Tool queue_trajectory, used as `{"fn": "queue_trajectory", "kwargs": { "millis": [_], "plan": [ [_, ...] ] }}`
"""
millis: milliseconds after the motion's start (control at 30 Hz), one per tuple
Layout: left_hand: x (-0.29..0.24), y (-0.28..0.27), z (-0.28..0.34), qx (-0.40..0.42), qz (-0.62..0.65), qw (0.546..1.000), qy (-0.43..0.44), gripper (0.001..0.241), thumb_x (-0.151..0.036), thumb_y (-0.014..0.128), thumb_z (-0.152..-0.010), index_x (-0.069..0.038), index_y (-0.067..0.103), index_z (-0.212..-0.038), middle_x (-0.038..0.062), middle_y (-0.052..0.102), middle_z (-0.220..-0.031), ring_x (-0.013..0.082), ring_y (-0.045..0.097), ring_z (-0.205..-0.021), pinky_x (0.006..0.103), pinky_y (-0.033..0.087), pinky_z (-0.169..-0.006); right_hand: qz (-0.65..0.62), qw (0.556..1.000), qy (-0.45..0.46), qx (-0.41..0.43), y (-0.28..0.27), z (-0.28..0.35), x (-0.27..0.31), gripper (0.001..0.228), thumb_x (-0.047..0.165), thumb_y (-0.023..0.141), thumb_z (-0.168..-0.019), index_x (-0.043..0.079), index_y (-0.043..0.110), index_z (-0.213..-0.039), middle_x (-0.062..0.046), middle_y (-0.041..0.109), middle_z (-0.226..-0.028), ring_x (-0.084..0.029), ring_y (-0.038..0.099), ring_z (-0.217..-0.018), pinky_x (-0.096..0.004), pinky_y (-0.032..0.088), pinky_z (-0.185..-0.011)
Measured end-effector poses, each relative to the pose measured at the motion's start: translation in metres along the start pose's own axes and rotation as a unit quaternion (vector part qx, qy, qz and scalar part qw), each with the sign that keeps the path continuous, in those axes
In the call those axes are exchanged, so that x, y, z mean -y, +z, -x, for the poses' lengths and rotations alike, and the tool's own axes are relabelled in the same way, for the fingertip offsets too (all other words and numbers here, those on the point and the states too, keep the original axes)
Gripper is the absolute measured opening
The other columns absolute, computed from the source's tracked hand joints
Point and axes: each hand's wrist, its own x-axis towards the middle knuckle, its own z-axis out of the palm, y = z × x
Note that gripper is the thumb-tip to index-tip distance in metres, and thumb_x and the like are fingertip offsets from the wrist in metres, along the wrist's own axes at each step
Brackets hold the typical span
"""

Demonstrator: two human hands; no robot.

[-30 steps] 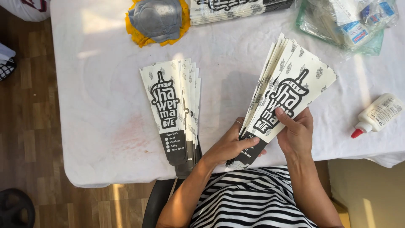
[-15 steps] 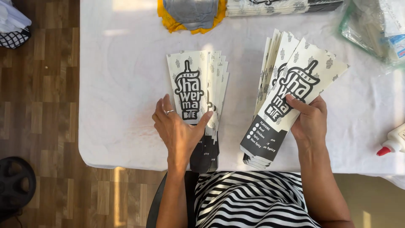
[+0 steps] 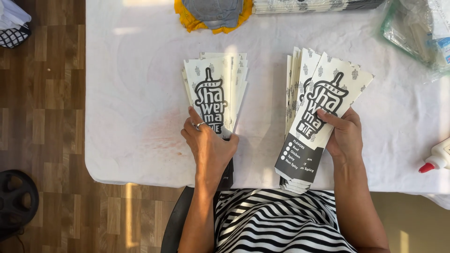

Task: The person organizes and stacks printed paper shawarma sleeves on a table. The person counts and aligns the sleeves by hand, turns them over, stacks them together, and prepares them into organized batches.

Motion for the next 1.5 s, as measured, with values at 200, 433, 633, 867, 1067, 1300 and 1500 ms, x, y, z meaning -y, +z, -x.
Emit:
{"fn": "queue_trajectory", "kwargs": {
  "millis": [200, 433, 633, 867, 1067, 1300, 1500],
  "plan": [
    [0.006, -0.001, -0.007, 0.034, 0.046, 0.998, -0.009, 0.125, -0.015, 0.080, -0.050, 0.014, 0.017, -0.155, 0.032, 0.042, -0.121, 0.0489, 0.045, -0.109, 0.0599, 0.042, -0.095, 0.012, 1.000, -0.009, -0.001, 0.003, 0.002, 0.000, 0.041, -0.004, 0.068, -0.083, -0.003, 0.061, -0.123, -0.008, 0.072, -0.094, -0.022, 0.075, -0.085, -0.031, 0.066, -0.075],
    [-0.030, -0.022, -0.007, 0.065, 0.048, 0.996, 0.022, 0.131, -0.019, 0.094, -0.056, 0.015, 0.017, -0.155, 0.040, 0.043, -0.128, 0.0534, 0.044, -0.115, 0.0609, 0.042, -0.098, 0.009, 1.000, -0.026, -0.001, 0.006, 0.007, 0.004, 0.038, -0.004, 0.071, -0.082, -0.003, 0.062, -0.118, -0.008, 0.071, -0.090, -0.022, 0.076, -0.081, -0.030, 0.066, -0.070],
    [-0.007, -0.006, -0.015, 0.037, 0.083, 0.995, -0.040, 0.087, -0.011, 0.085, -0.074, 0.016, 0.038, -0.143, 0.032, 0.047, -0.119, 0.0484, 0.049, -0.111, 0.0551, 0.046, -0.095, 0.019, 0.998, -0.040, -0.040, -0.015, 0.012, 0.011, 0.035, -0.004, 0.073, -0.081, -0.003, 0.062, -0.115, -0.008, 0.071, -0.089, -0.022, 0.076, -0.078, -0.030, 0.066, -0.067],
    [-0.011, -0.008, -0.024, 0.101, 0.058, 0.989, -0.095, 0.060, -0.023, 0.084, -0.074, 0.000, 0.056, -0.122, 0.014, 0.058, -0.118, 0.0337, 0.057, -0.111, 0.0460, 0.051, -0.089, 0.037, 0.995, -0.050, -0.084, -0.063, 0.000, 0.027, 0.025, -0.001, 0.071, -0.083, 0.005, 0.068, -0.107, -0.005, 0.075, -0.105, -0.019, 0.076, -0.095, -0.033, 0.068, -0.082],
    [-0.039, -0.028, -0.019, 0.173, 0.112, 0.974, -0.091, 0.037, -0.010, 0.073, -0.088, -0.009, 0.043, -0.110, 0.005, 0.063, -0.077, 0.0241, 0.054, -0.063, 0.0409, 0.051, -0.065, 0.043, 0.996, -0.056, -0.059, -0.081, -0.009, 0.015, 0.027, -0.001, 0.070, -0.086, 0.000, 0.065, -0.113, -0.011, 0.074, -0.114, -0.023, 0.075, -0.102, -0.036, 0.068, -0.090],
    [-0.045, -0.020, -0.039, 0.284, 0.371, 0.879, 0.095, 0.041, -0.008, 0.087, -0.078, -0.002, 0.057, -0.106, 0.015, 0.075, -0.077, 0.0134, 0.068, -0.070, 0.0309, 0.058, -0.068, 0.032, 0.989, -0.116, -0.086, -0.069, -0.004, 0.013, 0.036, -0.007, 0.077, -0.081, -0.009, 0.061, -0.113, -0.017, 0.071, -0.091, -0.029, 0.076, -0.082, -0.039, 0.065, -0.072],
    [-0.083, -0.010, -0.048, 0.311, 0.006, 0.948, 0.073, 0.053, -0.008, 0.075, -0.087, 0.006, 0.047, -0.129, 0.033, 0.073, -0.101, 0.0453, 0.074, -0.099, 0.0537, 0.057, -0.088, 0.018, 0.990, -0.109, -0.087, -0.073, -0.009, 0.012, 0.034, -0.007, 0.079, -0.079, -0.008, 0.063, -0.110, -0.018, 0.072, -0.089, -0.029, 0.076, -0.079, -0.040, 0.065, -0.069]
  ]
}}
